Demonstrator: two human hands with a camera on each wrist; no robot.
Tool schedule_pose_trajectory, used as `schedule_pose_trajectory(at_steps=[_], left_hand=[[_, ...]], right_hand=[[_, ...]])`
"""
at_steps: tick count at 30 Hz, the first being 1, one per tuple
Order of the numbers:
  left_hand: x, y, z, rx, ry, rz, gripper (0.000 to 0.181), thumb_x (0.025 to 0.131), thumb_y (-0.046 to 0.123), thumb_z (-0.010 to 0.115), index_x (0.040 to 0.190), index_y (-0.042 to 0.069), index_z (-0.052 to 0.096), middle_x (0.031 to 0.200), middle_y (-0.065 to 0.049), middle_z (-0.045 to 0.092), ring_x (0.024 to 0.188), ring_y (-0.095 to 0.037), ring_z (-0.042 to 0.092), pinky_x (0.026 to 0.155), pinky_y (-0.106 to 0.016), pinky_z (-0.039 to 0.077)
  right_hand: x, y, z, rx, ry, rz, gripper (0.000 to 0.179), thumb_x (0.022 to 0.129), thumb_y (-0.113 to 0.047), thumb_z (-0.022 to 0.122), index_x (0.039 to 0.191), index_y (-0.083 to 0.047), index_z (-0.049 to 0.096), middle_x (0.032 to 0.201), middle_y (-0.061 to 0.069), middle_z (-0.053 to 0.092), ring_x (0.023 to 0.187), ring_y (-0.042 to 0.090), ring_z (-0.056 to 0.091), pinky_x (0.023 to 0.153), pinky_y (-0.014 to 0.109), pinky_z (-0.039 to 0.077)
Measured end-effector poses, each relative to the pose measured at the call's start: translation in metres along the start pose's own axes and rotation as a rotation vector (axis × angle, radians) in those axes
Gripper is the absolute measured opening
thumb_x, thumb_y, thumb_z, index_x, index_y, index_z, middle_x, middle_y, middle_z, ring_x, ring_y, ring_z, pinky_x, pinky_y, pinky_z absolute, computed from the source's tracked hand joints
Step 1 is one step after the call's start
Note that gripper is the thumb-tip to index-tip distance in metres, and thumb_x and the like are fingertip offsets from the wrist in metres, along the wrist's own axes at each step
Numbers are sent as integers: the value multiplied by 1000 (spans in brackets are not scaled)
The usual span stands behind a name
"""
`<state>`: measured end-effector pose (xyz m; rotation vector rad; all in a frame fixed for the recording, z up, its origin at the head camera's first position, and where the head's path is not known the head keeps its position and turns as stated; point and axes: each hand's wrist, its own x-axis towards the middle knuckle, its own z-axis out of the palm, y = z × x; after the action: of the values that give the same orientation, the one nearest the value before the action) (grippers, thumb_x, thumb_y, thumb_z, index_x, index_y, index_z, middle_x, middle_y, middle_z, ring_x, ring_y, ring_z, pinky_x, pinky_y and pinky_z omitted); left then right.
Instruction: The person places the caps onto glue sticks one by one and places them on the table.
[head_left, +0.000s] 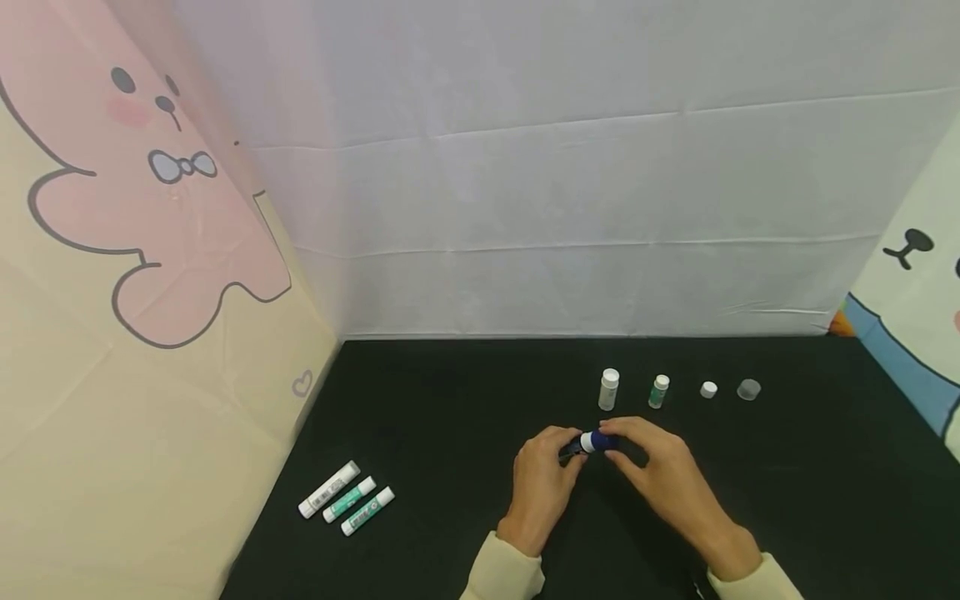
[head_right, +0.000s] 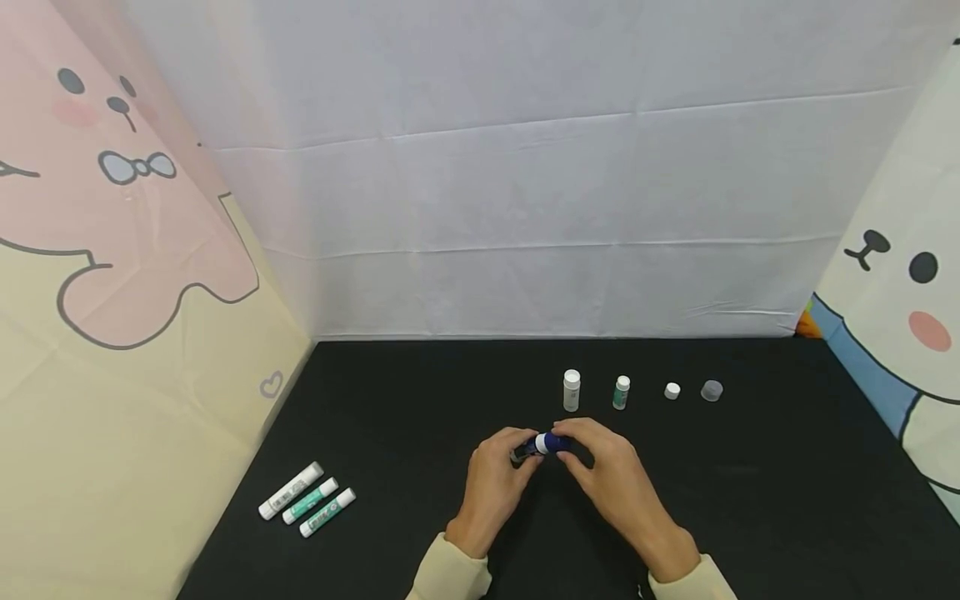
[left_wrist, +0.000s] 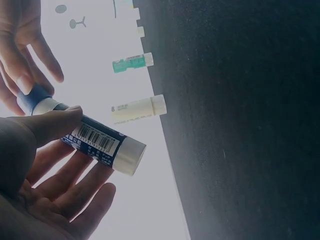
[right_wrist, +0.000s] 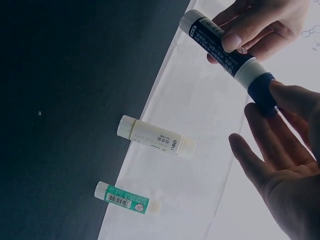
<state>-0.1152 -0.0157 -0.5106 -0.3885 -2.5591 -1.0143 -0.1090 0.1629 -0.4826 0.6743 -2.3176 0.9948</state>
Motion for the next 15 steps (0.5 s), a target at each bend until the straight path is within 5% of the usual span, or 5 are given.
schedule_pose_trajectory(at_steps=[15], left_hand=[[-3, -2, -4, 141, -15, 89, 26, 81, 17, 93, 105, 16, 83, 101, 6, 78, 90, -9, 72, 84, -31, 58]], right_hand=[[-1, 5, 5, 13, -54, -75, 53, 63, 18, 92, 108, -5, 77, 106, 3, 78, 93, 23, 77, 97, 2, 42]])
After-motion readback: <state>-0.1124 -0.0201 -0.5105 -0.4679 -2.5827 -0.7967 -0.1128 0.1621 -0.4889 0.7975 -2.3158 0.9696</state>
